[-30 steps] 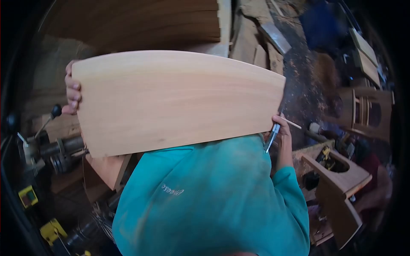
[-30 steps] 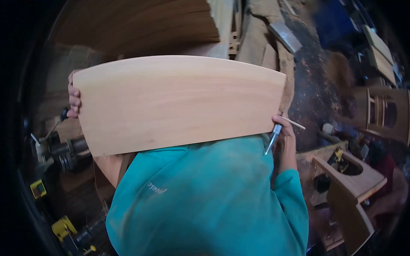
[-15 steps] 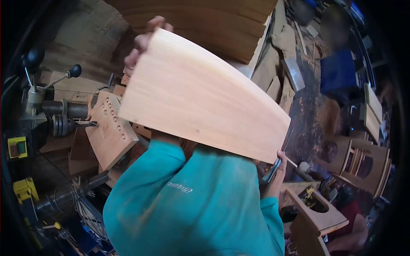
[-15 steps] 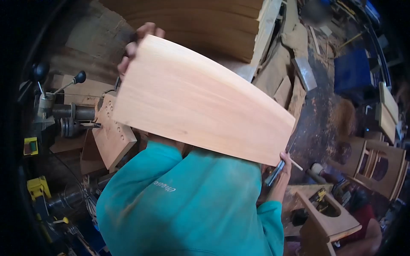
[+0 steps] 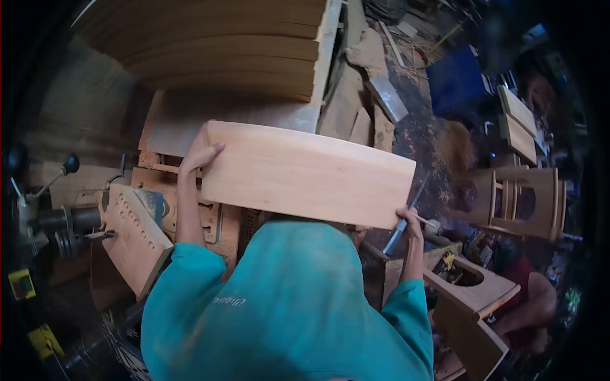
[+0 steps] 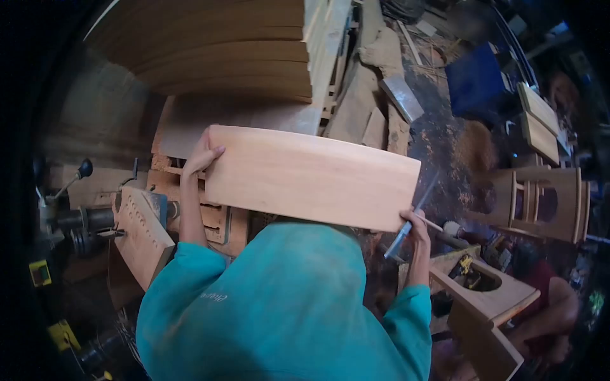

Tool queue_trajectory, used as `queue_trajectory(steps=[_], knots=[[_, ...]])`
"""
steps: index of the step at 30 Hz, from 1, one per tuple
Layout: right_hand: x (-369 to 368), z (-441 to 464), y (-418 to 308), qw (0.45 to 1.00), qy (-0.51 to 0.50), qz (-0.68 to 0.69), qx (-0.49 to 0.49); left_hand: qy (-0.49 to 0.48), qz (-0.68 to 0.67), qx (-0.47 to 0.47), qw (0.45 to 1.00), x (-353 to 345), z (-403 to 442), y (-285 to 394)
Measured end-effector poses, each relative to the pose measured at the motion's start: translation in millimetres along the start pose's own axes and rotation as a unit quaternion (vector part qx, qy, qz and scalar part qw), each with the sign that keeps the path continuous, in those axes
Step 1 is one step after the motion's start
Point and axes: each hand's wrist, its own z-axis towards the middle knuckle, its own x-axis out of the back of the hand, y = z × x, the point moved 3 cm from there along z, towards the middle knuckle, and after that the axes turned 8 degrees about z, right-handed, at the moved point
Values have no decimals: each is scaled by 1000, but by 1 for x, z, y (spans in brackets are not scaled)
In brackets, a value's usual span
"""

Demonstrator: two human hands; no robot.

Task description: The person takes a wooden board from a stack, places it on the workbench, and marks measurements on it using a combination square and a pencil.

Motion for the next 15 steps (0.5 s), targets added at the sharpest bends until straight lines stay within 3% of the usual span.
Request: queue_trajectory(steps=[1, 3, 5, 7, 11, 13, 15], knots=[[11, 10, 9, 999, -28, -30, -28, -10, -3, -3, 1000, -6, 5, -6], [-27, 3, -14, 996, -14, -76, -40, 66, -49, 98, 992, -8, 17, -4], [-31, 14, -3, 996, -31, -48, -62, 102, -14, 111, 989, -2, 42, -10], [-49, 22, 2, 999, -10, -17, -43, 115, 139, 196, 964, 15, 57, -12], [-91, 32, -6, 995, -39, 20, -86, 83, 204, 146, 965, 42, 89, -30], [-102, 40, -1, 994, -51, 39, -91, 99, 194, 215, 952, 51, 114, -79], [-108, 48, 2, 994, -54, 39, -91, 117, 270, 195, 936, 34, 121, -68]])
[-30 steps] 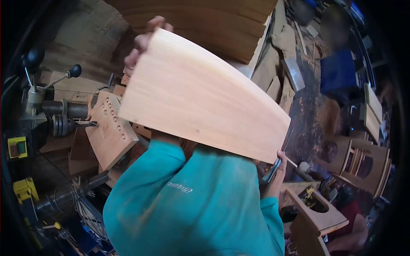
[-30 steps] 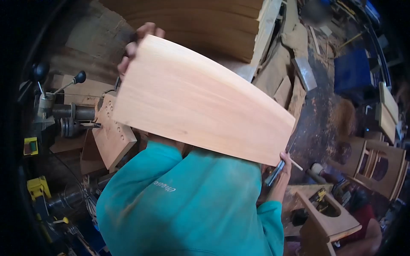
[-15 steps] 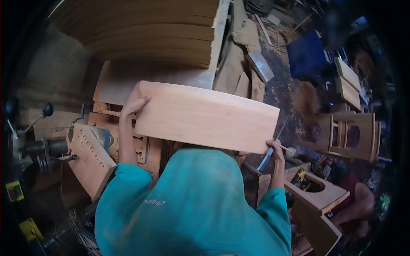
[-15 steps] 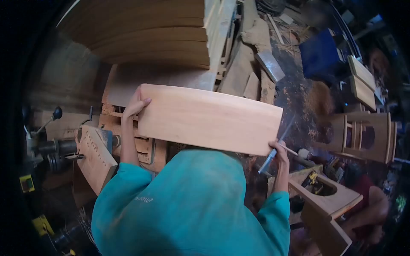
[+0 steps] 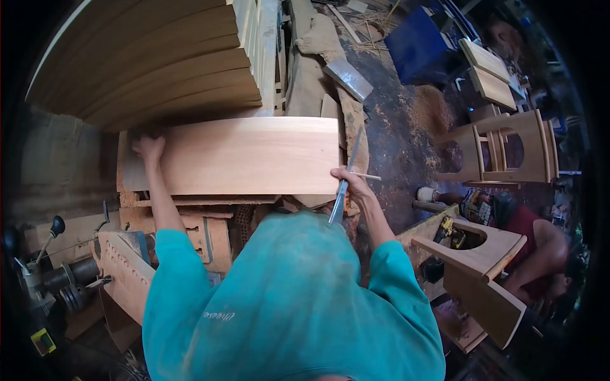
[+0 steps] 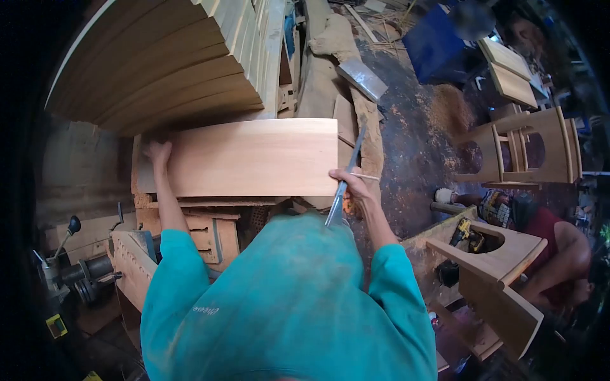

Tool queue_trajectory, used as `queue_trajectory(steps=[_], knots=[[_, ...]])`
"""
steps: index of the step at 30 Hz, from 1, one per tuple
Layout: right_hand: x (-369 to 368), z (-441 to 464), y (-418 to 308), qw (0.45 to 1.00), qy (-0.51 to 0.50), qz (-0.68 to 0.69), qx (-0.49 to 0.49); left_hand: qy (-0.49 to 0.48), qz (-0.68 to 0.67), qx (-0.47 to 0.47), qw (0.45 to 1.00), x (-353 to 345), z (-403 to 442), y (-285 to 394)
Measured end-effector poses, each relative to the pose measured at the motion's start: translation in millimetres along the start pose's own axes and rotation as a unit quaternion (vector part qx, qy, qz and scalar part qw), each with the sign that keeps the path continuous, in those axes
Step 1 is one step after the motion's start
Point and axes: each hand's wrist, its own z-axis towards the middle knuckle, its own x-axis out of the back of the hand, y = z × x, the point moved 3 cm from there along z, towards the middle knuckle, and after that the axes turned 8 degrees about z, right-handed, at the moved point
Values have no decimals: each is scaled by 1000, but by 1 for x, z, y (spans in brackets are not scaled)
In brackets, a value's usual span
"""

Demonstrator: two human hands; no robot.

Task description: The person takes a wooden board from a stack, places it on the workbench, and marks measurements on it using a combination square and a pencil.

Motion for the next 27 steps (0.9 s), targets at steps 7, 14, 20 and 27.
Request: queue_trajectory(steps=[7, 14, 20, 27], knots=[[-4, 14, -1, 997, 4, -77, 23, 80, 127, -53, 987, -54, -87, 64], [0, 17, -2, 994, -2, -111, 24, 82, 167, -247, 951, -66, -214, 134], [20, 7, -21, 927, 85, -248, 270, 73, 77, -319, 942, -77, -270, 166], [-13, -69, -130, 766, -30, -615, 186, -113, -282, -258, 917, -58, -315, 218]])
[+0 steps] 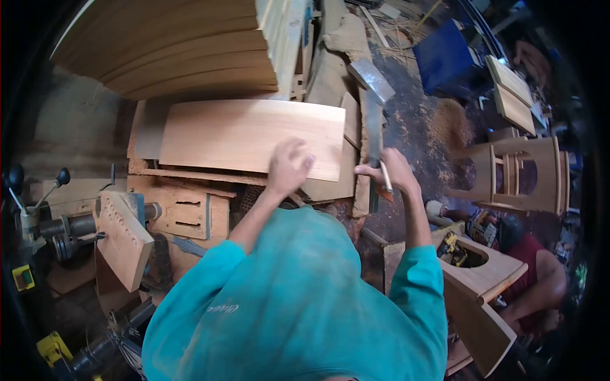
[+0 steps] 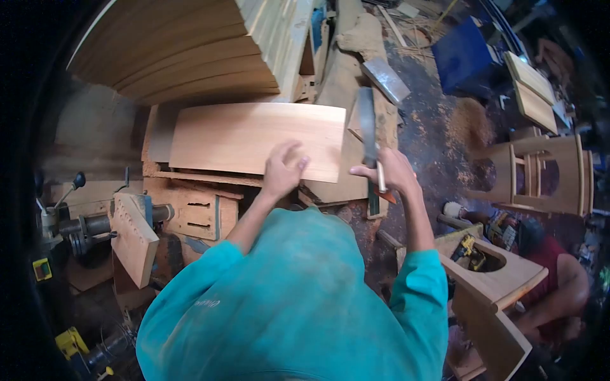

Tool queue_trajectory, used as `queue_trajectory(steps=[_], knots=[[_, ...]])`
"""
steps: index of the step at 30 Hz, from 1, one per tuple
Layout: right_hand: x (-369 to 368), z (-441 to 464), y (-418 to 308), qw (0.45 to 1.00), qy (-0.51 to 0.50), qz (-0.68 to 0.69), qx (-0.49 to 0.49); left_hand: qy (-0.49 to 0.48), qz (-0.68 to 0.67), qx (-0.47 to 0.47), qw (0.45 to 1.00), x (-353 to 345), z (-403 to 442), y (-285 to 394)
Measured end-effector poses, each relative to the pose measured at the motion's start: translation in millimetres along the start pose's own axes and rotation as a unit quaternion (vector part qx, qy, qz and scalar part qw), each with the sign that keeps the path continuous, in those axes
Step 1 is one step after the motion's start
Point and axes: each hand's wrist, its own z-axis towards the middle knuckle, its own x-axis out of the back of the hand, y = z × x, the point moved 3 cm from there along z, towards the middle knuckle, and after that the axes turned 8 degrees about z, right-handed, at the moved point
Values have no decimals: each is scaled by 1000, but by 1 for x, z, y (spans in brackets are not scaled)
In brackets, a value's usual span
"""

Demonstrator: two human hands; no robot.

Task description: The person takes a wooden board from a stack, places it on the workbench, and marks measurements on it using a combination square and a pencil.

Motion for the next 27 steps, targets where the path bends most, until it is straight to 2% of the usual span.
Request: queue_trajectory(steps=[1, 2, 3, 5, 7, 8, 9, 11, 12, 13, 15, 17, 18, 19, 21, 23, 25, 27], knots=[[4, 3, -7, 995, -3, -73, 63, -30, -113, -27, 993, -25, -7, 6], [3, 9, -10, 994, -18, -70, 86, -129, -244, 13, 961, -53, -16, 12], [1, 17, -14, 991, -32, -68, 112, -193, -301, -2, 934, -64, -22, 38], [-3, 30, -32, 984, -117, -84, 104, -202, -388, -18, 899, -90, -24, 61], [-17, 44, -39, 979, -124, -112, 119, -101, -325, 14, 940, -119, -25, 54], [-19, 44, -43, 976, -92, -117, 158, -64, -413, 68, 906, -126, -28, 57], [-12, 38, -53, 967, -71, -186, 157, -95, -538, 162, 822, -130, -28, 58], [-2, 30, -36, 949, 152, -82, 262, -77, -580, 180, 791, -139, -21, 47], [14, 12, -37, 938, 241, -45, 245, -80, -610, 213, 759, -134, -24, 54], [19, 6, -14, 891, 372, 9, 259, -36, -647, 228, 727, -134, -26, 62], [16, -14, 29, 874, 426, 211, 97, -8, -675, 244, 697, -149, -29, 49], [-17, -21, 66, 937, 294, 191, 14, 0, -649, 257, 716, -152, -30, 48], [-33, -24, 71, 937, 222, 268, -26, -3, -647, 251, 720, -154, -34, 47], [-52, -20, 87, 946, 140, 291, -10, -8, -646, 246, 723, -157, -38, 48], [-70, -21, 93, 855, 85, 507, -66, -4, -643, 261, 720, -159, -43, 54], [-77, -18, 97, 840, 77, 535, -48, 24, -666, 265, 697, -162, -45, 48], [-85, -9, 99, 823, 68, 563, -27, 28, -669, 258, 696, -163, -46, 43], [-87, 1, 101, 823, 62, 564, -28, 19, -621, 282, 731, -160, -48, 42]])
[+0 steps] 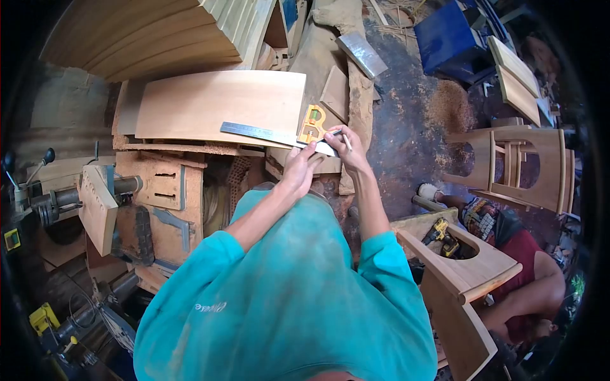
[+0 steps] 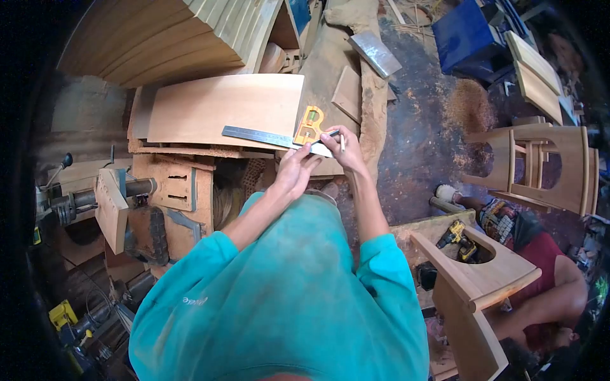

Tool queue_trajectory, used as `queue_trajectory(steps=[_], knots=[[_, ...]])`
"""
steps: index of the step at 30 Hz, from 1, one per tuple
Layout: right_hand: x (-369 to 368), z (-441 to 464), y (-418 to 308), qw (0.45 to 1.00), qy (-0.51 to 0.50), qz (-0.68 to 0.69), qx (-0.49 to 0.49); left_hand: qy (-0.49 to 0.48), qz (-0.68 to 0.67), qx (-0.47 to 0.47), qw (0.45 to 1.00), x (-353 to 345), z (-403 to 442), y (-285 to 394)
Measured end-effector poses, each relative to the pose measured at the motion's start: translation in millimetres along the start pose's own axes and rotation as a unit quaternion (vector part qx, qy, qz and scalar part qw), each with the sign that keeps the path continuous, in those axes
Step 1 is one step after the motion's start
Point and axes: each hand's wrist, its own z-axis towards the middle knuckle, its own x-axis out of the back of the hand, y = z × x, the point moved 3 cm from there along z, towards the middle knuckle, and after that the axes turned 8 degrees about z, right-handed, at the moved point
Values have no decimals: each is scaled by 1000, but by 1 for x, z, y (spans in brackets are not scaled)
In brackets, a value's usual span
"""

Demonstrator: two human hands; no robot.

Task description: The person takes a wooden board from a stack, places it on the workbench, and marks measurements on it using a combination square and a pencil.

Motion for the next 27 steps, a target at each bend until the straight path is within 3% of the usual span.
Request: queue_trajectory(steps=[2, 4, 6, 8, 14, 27], knots=[[2, 8, -1, 999, -9, 33, -21, 2, 55, 41, 998, 17, -12, 3], [1, 19, -6, 998, -59, 14, -14, 39, 20, 240, 970, 43, -32, -9], [0, 25, -5, 997, -73, -2, -9, 37, -24, 198, 979, 70, -23, 2], [-4, 17, -9, 999, -32, -27, 2, 29, -62, -22, 997, 88, 9, 19], [-13, 6, 0, 1000, -8, -26, 16, 105, -54, -80, 990, 63, 17, 42], [-18, 1, -8, 999, 30, -31, -23, 73, -75, -79, 991, 76, 20, 46]])
